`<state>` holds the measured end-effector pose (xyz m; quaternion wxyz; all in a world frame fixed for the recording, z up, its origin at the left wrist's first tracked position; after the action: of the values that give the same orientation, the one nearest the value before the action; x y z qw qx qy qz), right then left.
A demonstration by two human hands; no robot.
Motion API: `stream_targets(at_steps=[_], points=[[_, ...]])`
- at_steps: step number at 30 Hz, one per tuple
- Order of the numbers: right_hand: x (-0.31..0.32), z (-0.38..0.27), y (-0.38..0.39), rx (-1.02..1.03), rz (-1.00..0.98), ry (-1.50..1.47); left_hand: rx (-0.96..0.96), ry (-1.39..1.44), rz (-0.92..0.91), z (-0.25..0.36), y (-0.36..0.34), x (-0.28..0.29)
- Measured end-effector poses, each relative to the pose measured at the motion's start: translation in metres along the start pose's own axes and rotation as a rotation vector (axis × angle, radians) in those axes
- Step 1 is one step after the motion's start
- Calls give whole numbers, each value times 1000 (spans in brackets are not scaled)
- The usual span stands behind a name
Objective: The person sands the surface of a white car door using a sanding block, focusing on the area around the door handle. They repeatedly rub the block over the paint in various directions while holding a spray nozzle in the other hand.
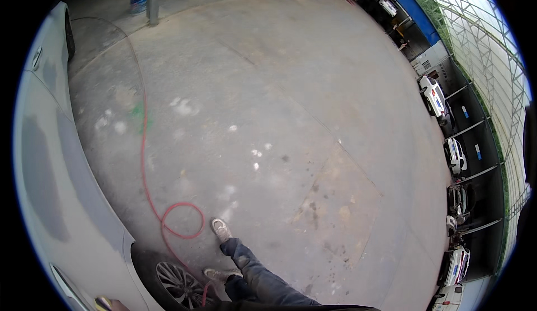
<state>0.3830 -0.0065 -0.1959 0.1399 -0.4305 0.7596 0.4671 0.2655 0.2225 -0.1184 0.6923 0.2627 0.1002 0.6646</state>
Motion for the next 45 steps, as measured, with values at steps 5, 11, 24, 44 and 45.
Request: stream_targets(at_steps=[5, 11, 24, 44, 45], points=[[-18, 59, -57, -35, -164, -240, -50, -32, 72, -4, 12, 26], [-4, 27, -1, 34, -66, -335, -265, -118, 64, 46, 22, -17], [2, 19, 22, 21, -57, -228, -274, -120, 92, 53, 39, -26], [-7, 13, 25, -10, -87, -529, -273, -114, 8, 48, 34, -17], [-9, 13, 24, -12, -92, -536, -272, -110, 12, 48, 33, -16]])
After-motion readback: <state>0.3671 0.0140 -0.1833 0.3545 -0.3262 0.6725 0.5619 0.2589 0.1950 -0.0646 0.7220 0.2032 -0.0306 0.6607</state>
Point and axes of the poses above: each hand's wrist, its own y-axis away from the middle knuckle, its own x-axis out of the back of the hand, z = x × y, the point moved 7 cm from there along -y, towards the middle knuckle, and after that the axes turned 9 degrees about -y, right-handed, at the moved point
